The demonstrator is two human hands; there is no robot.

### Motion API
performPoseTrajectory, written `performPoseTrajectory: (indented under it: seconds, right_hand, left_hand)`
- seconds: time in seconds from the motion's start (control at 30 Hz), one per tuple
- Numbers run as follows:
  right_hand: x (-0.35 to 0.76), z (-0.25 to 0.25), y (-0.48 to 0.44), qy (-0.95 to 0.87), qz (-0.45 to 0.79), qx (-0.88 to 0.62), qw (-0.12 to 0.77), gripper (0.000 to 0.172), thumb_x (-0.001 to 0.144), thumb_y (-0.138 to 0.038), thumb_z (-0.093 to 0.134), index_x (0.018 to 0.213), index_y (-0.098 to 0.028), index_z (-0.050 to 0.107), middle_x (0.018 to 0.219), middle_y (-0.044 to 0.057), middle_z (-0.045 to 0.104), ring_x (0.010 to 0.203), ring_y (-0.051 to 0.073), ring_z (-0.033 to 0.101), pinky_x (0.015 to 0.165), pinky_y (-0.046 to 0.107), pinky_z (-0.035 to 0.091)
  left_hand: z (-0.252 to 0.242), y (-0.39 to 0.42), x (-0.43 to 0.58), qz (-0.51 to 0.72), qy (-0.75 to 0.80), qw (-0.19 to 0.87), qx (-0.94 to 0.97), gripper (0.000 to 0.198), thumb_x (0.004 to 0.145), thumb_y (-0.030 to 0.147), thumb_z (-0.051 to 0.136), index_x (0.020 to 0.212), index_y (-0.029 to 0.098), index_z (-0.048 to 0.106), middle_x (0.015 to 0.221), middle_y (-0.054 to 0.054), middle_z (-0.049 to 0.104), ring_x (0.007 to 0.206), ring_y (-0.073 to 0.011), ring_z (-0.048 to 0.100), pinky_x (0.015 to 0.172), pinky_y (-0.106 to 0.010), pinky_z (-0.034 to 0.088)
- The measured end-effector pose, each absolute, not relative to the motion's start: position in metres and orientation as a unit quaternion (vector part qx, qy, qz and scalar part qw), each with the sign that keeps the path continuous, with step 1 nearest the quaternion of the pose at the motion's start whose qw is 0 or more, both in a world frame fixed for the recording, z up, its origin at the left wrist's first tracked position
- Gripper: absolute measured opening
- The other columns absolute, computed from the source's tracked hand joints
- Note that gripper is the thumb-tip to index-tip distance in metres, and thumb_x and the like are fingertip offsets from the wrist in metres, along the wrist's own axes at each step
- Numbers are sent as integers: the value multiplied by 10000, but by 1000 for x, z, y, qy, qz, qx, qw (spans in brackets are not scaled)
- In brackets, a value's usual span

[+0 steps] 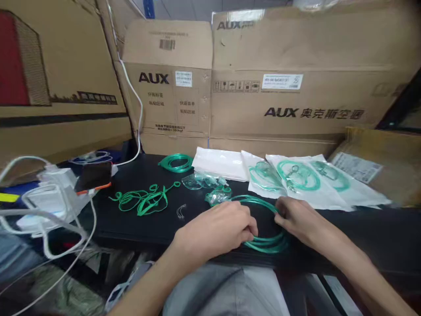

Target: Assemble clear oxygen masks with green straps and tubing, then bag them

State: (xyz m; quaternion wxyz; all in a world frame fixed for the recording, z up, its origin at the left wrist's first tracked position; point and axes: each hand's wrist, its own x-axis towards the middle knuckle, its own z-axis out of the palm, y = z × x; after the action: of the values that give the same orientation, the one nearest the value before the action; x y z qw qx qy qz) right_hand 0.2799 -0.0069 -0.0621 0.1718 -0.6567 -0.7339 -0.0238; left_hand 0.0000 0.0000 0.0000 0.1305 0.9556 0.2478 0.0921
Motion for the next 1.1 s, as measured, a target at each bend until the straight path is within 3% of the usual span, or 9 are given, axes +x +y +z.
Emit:
performPoseTrajectory:
  seconds: [0.13,0.23,0.43,0.57,0.77,0.87,0.97,1.1]
  right_hand:
    - [282,-62,-4,-740,-23,-651,168,39,881,-269,559,892,-259,523,764,6,633,694,217,596,661,333,400]
    - [281,-60,-5,-750,-18,-639,169,92,886,-235,546,974,-261,556,786,2,652,693,216,609,666,329,416]
    - [273,-59,-7,-771,-21,-610,183,250,880,-150,510,1095,-246,594,962,49,703,847,236,678,780,347,474]
    - [272,-62,-3,-774,-22,-604,190,212,921,-216,529,1115,-243,610,991,66,702,863,249,689,775,358,481]
    - [281,-63,-8,-769,-32,-603,211,32,898,-237,583,882,-259,599,897,49,655,815,253,658,715,353,469]
    - [287,-60,-2,-774,-15,-594,219,66,841,-217,640,869,-266,607,862,28,671,812,242,674,707,333,481]
    - [286,-53,4,-777,10,-584,234,45,877,-240,624,912,-266,633,847,27,706,784,240,689,708,340,493]
    - [272,-32,0,-767,38,-574,286,101,949,-301,587,1006,-269,664,1005,60,759,882,267,724,772,382,510]
  left_hand:
    - [1,-2,5,139,275,138,941,173,1071,294,647,1066,227,807,1111,-6,761,1072,-228,720,959,-365,542]
    - [-2,-4,13,204,321,117,918,239,1079,368,639,1234,229,756,1229,-36,731,1149,-258,710,976,-384,560]
    - [-22,-3,32,196,358,10,913,375,1071,272,646,1428,163,619,1361,-112,653,1227,-280,683,986,-392,589]
    - [-32,2,38,199,374,-9,906,460,1083,280,631,1514,142,546,1420,-136,644,1260,-298,680,1028,-407,580]
    - [-36,7,42,210,395,-5,894,459,1065,303,658,1489,146,577,1378,-131,669,1202,-318,696,982,-431,605]
    - [-38,8,46,225,391,-2,892,438,1068,269,642,1481,134,587,1394,-134,663,1280,-340,641,1082,-481,558]
    - [-39,9,49,237,389,9,890,398,1077,269,616,1446,119,628,1358,-146,695,1307,-355,620,1117,-492,527]
    - [-28,9,45,253,397,47,881,264,1086,264,573,1242,156,757,1054,-118,796,1036,-328,742,893,-425,586]
